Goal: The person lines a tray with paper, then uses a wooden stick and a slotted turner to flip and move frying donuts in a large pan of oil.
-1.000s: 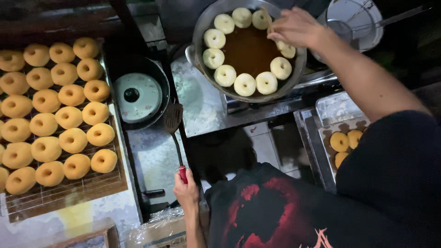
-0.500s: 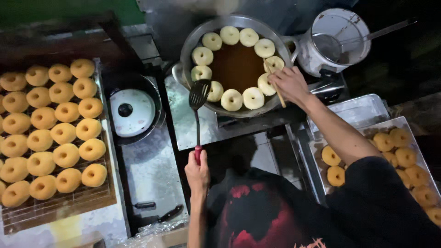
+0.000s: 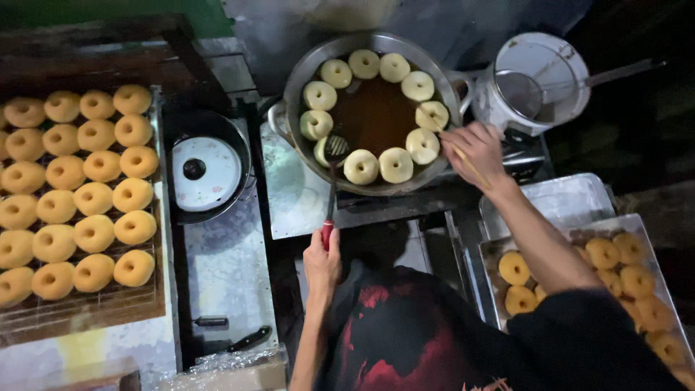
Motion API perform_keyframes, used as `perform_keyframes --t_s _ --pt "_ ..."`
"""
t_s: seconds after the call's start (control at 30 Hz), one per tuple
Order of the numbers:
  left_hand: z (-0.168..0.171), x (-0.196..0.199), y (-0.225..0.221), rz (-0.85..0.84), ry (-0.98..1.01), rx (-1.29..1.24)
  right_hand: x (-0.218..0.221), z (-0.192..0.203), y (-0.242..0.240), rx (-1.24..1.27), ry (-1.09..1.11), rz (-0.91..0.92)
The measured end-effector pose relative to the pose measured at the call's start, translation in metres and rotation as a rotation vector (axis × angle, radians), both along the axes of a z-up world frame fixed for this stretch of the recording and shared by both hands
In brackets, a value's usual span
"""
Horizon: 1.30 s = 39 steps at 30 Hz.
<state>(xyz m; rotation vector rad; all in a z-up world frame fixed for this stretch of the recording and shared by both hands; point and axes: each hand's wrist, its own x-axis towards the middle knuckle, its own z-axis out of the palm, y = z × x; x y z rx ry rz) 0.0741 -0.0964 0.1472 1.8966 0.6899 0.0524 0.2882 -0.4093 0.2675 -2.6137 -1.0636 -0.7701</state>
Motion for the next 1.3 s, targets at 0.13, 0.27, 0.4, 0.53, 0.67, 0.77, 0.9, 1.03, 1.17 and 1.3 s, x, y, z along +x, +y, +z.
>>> perform_keyframes --t_s 0.13,0.27,0.4,0.53,0.67,0.77,0.9,1.03,1.17,1.3 --pt "0.031 0.025 -0.002 -0.111 0.118 0.140 -0.027 -0.003 -0.011 0.200 -0.247 0.023" --pt "0.054 0.050 -0.007 -0.139 0.088 0.191 -0.065 0.040 0.036 0.307 -0.220 0.228" --pt "0.072 0.033 -0.001 -0.008 0.079 0.176 -0.069 0.005 0.053 0.425 -0.161 0.320" --pt "0.048 -0.019 0.010 0.240 0.049 0.189 -0.073 -0.054 0.084 0.423 0.007 0.452" --pt "-0.017 -0.097 0.011 0.542 0.163 0.185 -0.108 -0.045 0.164 0.336 0.043 0.627" --pt "-0.044 -0.141 -0.011 0.743 0.269 0.120 -0.136 -0.111 0.201 0.497 0.396 0.825" --pt "-0.054 -0.126 -0.002 0.904 0.274 0.029 -0.156 -0.163 0.251 0.327 0.521 0.917" --pt "-0.059 -0.088 0.042 0.844 0.469 -0.100 -0.158 -0.197 0.310 -0.261 0.528 0.843" --pt "-0.091 -0.068 0.091 0.785 0.365 -0.021 -0.158 -0.235 0.374 -0.433 0.343 0.863" --pt "-0.092 -0.072 0.116 0.826 0.340 0.080 -0.156 -0.275 0.430 -0.571 0.377 0.869"
